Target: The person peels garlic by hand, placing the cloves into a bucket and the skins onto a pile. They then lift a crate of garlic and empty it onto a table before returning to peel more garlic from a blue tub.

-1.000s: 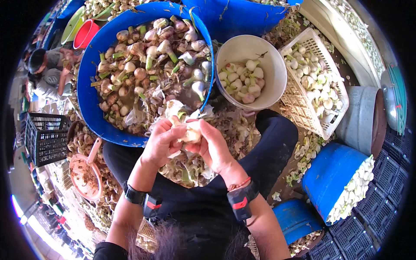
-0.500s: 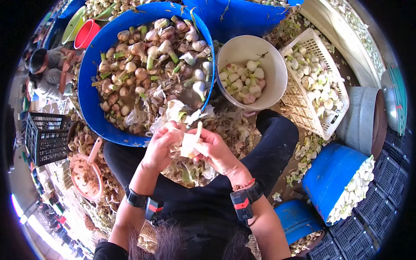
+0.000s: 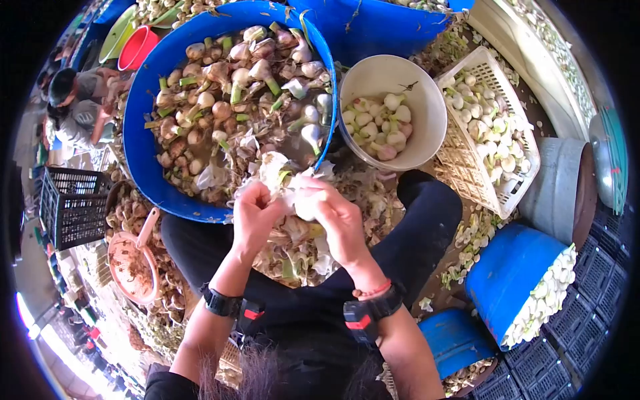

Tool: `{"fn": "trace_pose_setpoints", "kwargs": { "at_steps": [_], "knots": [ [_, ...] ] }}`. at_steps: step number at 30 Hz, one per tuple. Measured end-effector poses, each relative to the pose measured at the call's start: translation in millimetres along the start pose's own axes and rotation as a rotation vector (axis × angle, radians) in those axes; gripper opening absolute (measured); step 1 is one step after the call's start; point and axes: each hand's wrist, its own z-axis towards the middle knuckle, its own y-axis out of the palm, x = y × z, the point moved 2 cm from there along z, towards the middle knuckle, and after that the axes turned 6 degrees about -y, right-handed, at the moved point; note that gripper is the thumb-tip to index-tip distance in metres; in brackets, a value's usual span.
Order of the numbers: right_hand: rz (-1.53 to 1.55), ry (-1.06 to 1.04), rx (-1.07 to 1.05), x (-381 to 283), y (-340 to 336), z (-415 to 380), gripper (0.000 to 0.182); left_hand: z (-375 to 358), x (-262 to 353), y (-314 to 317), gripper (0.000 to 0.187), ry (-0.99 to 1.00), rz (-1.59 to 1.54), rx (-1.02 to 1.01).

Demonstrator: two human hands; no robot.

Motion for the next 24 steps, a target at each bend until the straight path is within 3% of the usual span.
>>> {"fn": "trace_pose_setpoints", "kwargs": {
  "at_steps": [1,2,4,5,6,8,10,12,14,16,18,21,22,23,24],
  "knots": [
    [0.264,0.154,0.025,0.8,-0.9,-1.1,0.038,4.0,-7.2,-4.6,0.016,-0.009,0.200,0.044],
    [0.243,0.073,0.058,-0.7,-1.5,3.2,0.036,1.2,-13.1,-6.3,0.016,-0.009,0.204,0.039],
    [0.025,0.044,0.050,-0.9,-2.8,5.1,0.033,-15.1,-12.7,1.2,0.013,0.112,0.318,-0.269],
    [-0.099,0.075,0.017,-4.6,-2.8,7.6,0.028,-18.2,-1.3,1.6,0.016,0.510,0.516,-0.137],
    [-0.057,0.034,0.075,-6.6,4.5,8.8,0.021,-21.3,12.7,3.8,0.016,0.512,0.518,-0.135],
    [-0.017,0.099,0.101,-4.2,10.8,5.3,0.017,-29.7,35.2,3.7,0.012,0.178,0.070,-0.005],
    [-0.031,0.067,0.117,-1.9,12.8,1.0,0.015,-32.0,44.5,1.8,0.009,0.219,0.218,-0.003],
    [-0.037,0.032,0.130,-1.3,13.4,1.1,0.013,-30.1,45.5,5.2,0.010,0.386,0.320,0.073],
    [-0.025,0.034,0.056,-3.3,7.0,-1.4,0.013,-28.1,49.8,6.5,0.007,0.384,0.298,0.102],
    [0.037,0.058,0.038,-1.7,0.4,-0.8,0.013,-21.6,42.8,5.4,0.007,0.034,0.140,-0.090],
    [0.032,-0.107,0.052,-2.6,-5.3,2.5,0.015,-18.7,17.4,7.5,0.008,-0.077,0.206,-0.271],
    [0.377,0.046,0.273,-19.7,-28.6,12.7,0.030,-21.6,14.4,3.3,0.013,-0.032,0.424,-0.383],
    [0.401,-0.042,0.322,-30.9,-49.0,23.1,0.030,-13.9,11.7,-2.3,0.012,-0.025,0.493,-0.494],
    [0.798,-0.097,0.386,-36.9,-79.3,34.8,0.030,-2.1,8.1,-7.4,0.010,-0.055,0.514,-0.530],
    [0.925,-0.217,0.483,-47.8,-112.1,40.7,0.030,13.7,4.3,-10.5,0.009,-0.083,0.533,-0.566]
  ]
}}
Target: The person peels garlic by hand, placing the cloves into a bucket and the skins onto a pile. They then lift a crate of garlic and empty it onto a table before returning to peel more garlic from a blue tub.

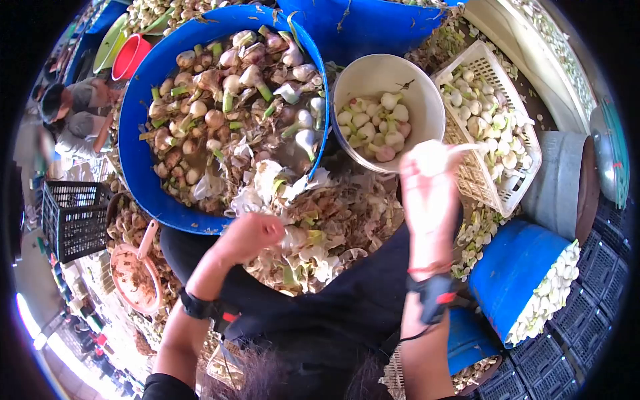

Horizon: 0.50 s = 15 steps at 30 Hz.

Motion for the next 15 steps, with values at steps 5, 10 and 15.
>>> {"fn": "trace_pose_setpoints", "kwargs": {
  "at_steps": [5,10,15],
  "knots": [
    [-0.071,-0.059,0.245,-78.6,-33.7,49.3,0.047,120.8,20.2,-38.8,0.036,0.316,0.585,0.389],
    [-0.489,0.071,0.382,-4.4,-36.5,22.0,0.020,207.1,14.7,-27.0,0.034,0.426,1.199,0.154],
    [-1.057,0.152,-0.230,74.4,1.1,-21.9,0.037,146.9,18.7,-50.5,0.021,0.104,0.108,0.308]
  ]
}}
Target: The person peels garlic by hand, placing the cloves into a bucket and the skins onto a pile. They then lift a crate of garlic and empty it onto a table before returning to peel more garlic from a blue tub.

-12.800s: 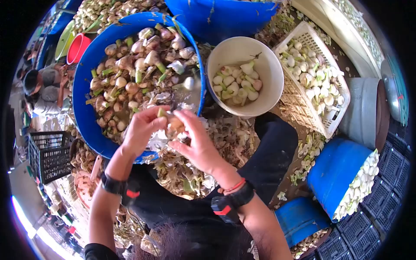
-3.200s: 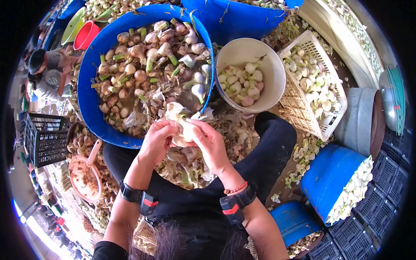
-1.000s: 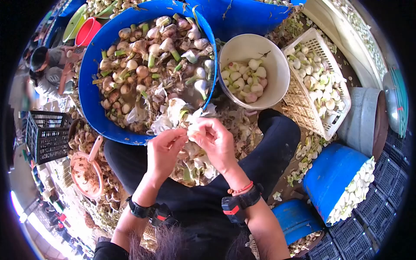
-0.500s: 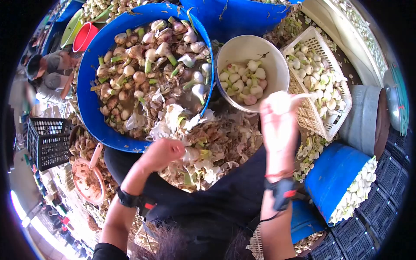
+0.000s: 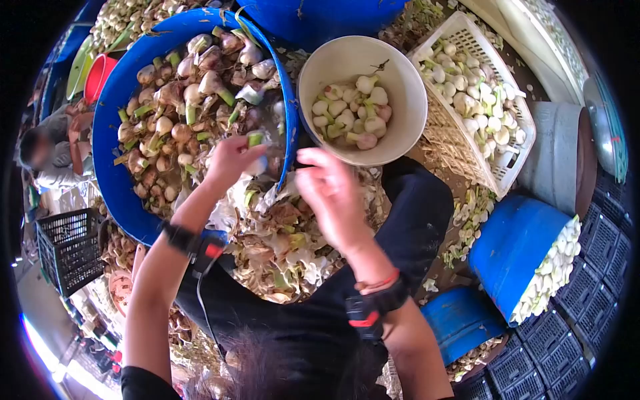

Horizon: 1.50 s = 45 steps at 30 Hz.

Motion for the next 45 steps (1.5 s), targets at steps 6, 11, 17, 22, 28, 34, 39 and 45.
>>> {"fn": "trace_pose_setpoints", "kwargs": {
  "at_steps": [6,11,17,22,28,34,39,45],
  "knots": [
    [-0.428,-0.307,-0.251,15.3,68.0,-25.4,0.066,-113.2,23.0,-22.4,0.019,-0.056,-0.808,-0.080],
    [-0.662,-0.378,-0.230,-3.1,70.8,-45.3,0.060,-140.5,34.9,-20.2,0.014,-0.061,-0.784,0.055],
    [-0.615,-0.347,-0.182,3.3,70.8,-58.8,0.059,-141.8,20.1,-11.2,0.015,-0.113,-0.756,0.076],
    [-0.184,-0.170,-0.127,9.1,60.5,-55.3,0.059,-148.9,34.5,-12.6,0.015,-0.202,-1.216,-0.086],
    [-0.162,-0.132,-0.179,8.6,56.2,-55.0,0.057,-140.4,27.2,-8.0,0.010,-0.101,-0.829,0.024],
    [0.597,0.448,-0.202,13.2,44.2,-53.3,0.054,-143.9,31.3,-1.2,0.015,-0.208,-1.371,-0.171],
    [0.186,0.221,-0.330,14.6,54.4,-55.8,0.077,-153.6,46.7,9.0,0.027,0.078,-0.614,0.142],
    [0.088,0.162,-0.533,10.5,40.9,-57.2,0.096,-154.3,53.4,-8.9,0.011,-0.038,-0.807,-0.055]
  ]
}}
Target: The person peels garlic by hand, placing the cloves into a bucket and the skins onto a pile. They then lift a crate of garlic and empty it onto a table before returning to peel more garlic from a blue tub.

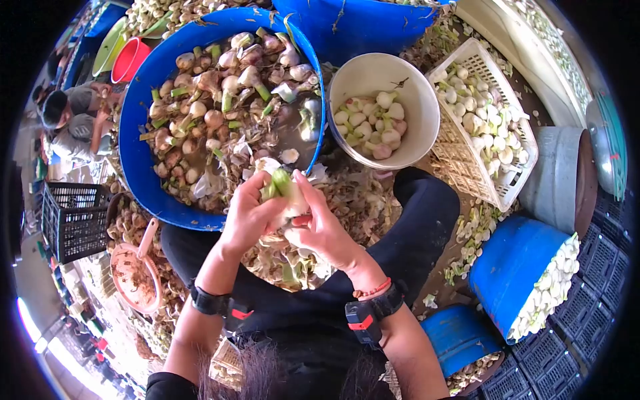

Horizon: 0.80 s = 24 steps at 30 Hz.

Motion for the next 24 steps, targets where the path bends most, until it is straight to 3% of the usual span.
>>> {"fn": "trace_pose_setpoints", "kwargs": {
  "at_steps": [2,3,5,6,7,8,10,11,13,14,16,18,20,22,24],
  "knots": [
    [0.270,-0.005,0.180,-13.1,7.7,0.7,0.100,-5.9,0.9,-0.9,0.010,-0.171,-0.236,-0.235],
    [0.239,-0.069,0.273,-14.4,8.8,-0.8,0.093,-9.4,-1.2,-4.2,0.010,-0.173,-0.235,-0.232],
    [0.180,-0.118,0.285,-0.6,4.9,1.4,0.084,-14.7,-8.0,-4.1,0.015,-0.350,-0.685,-0.473],
    [0.120,-0.164,0.296,-0.9,5.6,3.9,0.074,-12.9,-9.1,-7.5,0.015,-0.351,-0.687,-0.472],
    [0.198,-0.131,0.339,-4.3,6.2,1.6,0.048,-9.5,-10.1,-12.3,0.018,-0.390,-0.882,-0.403],
    [0.198,-0.129,0.339,-7.3,7.8,0.8,0.048,-6.0,-11.5,-16.3,0.022,-0.424,-1.076,-0.331],
    [0.310,-0.090,0.351,-9.5,9.2,0.9,0.034,3.2,-23.4,-15.4,0.021,-0.323,-1.021,-0.302],
    [0.397,-0.063,0.365,-6.0,4.4,0.2,0.022,5.3,-29.3,-11.7,0.019,-0.179,-0.652,-0.140],
    [0.387,-0.155,0.426,-2.4,-4.5,1.4,0.025,5.1,-37.0,-13.5,0.014,0.065,0.051,0.055],
    [0.350,-0.225,0.468,-2.0,-8.2,0.4,0.027,2.1,-46.6,-15.8,0.016,-0.011,0.171,0.036],
    [0.603,-0.194,0.562,-8.8,-18.6,-1.2,0.038,-12.2,-52.6,-7.5,0.018,-0.154,0.557,-0.106],
    [0.607,-0.233,0.554,-18.0,-26.3,0.3,0.045,-27.8,-54.9,-0.8,0.023,-0.103,0.779,-0.377],
    [0.486,-0.137,0.641,-23.9,-22.0,4.1,0.046,-27.6,-56.6,7.7,0.032,-0.093,0.854,-0.450],
    [0.458,-0.090,0.671,-10.3,-11.6,10.3,0.044,-18.2,-38.8,20.9,0.041,0.264,0.176,-0.113],
    [0.368,-0.078,0.561,-0.5,-3.5,10.5,0.038,-4.7,-22.1,17.4,0.048,-0.076,-0.449,-0.112]
  ]
}}
